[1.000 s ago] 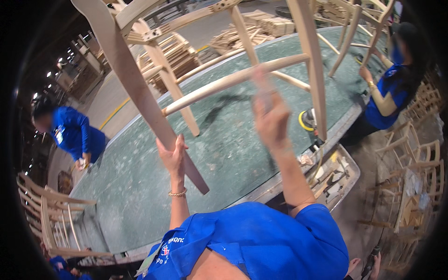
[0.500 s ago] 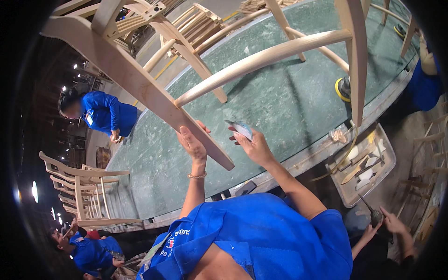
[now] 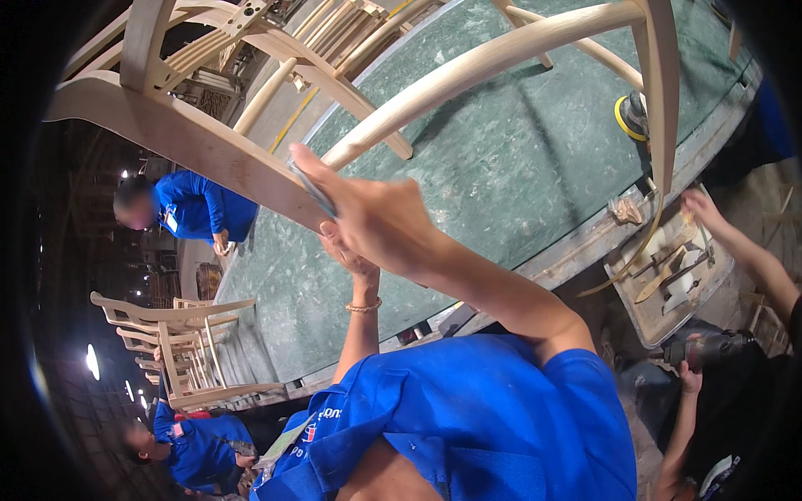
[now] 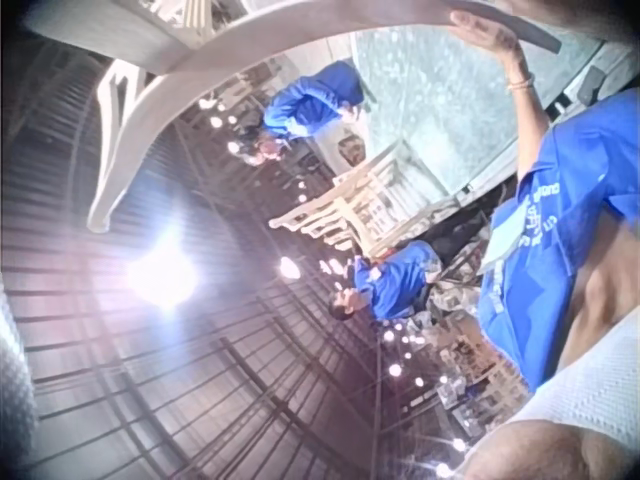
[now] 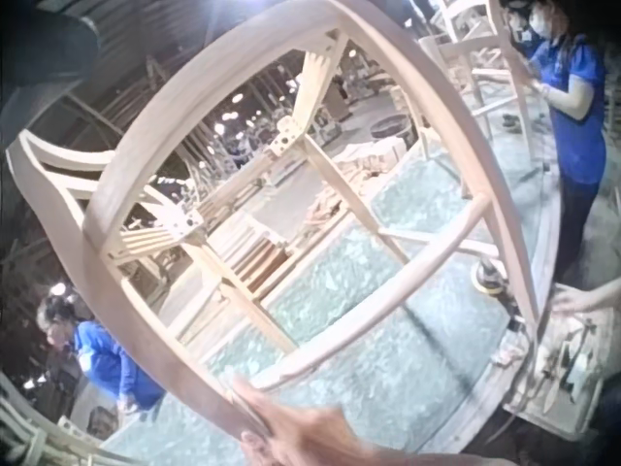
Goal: The person sands the legs and frame of a wooden chair using a handheld power sander and a sanding block. They rotate the chair to access different sides and continue sanding multiple chairs on a factory workbench.
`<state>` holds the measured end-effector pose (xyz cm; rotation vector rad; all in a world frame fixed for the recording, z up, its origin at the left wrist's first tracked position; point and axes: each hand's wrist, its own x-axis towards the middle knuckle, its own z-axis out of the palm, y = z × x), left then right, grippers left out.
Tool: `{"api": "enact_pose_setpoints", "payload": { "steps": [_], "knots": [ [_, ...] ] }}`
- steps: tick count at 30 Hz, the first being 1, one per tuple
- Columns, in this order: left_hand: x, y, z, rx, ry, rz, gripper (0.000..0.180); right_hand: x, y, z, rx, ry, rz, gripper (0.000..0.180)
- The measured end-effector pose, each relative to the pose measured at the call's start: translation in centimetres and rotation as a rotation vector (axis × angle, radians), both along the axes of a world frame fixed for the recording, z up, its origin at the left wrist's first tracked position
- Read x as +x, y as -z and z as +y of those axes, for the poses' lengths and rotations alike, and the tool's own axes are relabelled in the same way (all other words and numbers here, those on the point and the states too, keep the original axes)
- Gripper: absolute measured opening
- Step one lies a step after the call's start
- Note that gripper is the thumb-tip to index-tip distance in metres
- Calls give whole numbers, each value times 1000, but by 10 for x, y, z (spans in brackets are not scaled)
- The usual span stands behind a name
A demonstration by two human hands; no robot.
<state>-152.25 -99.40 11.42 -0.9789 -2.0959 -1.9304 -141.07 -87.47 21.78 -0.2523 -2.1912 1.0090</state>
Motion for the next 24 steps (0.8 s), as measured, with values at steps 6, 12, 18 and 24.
{"api": "enact_pose_setpoints", "payload": {
  "steps": [6,12,18,24],
  "knots": [
    [-3,0,2,54,80,-73,63,-15,34,-13,5,31,234,72],
    [-9,10,4,7,-26,-53,70,-11,21,-3,-148,-12,275,67],
    [-17,10,-1,160,73,-209,67,-7,31,-6,-106,-34,190,60],
    [-14,-5,24,49,63,0,71,-34,29,14,-31,44,358,66]
  ]
}}
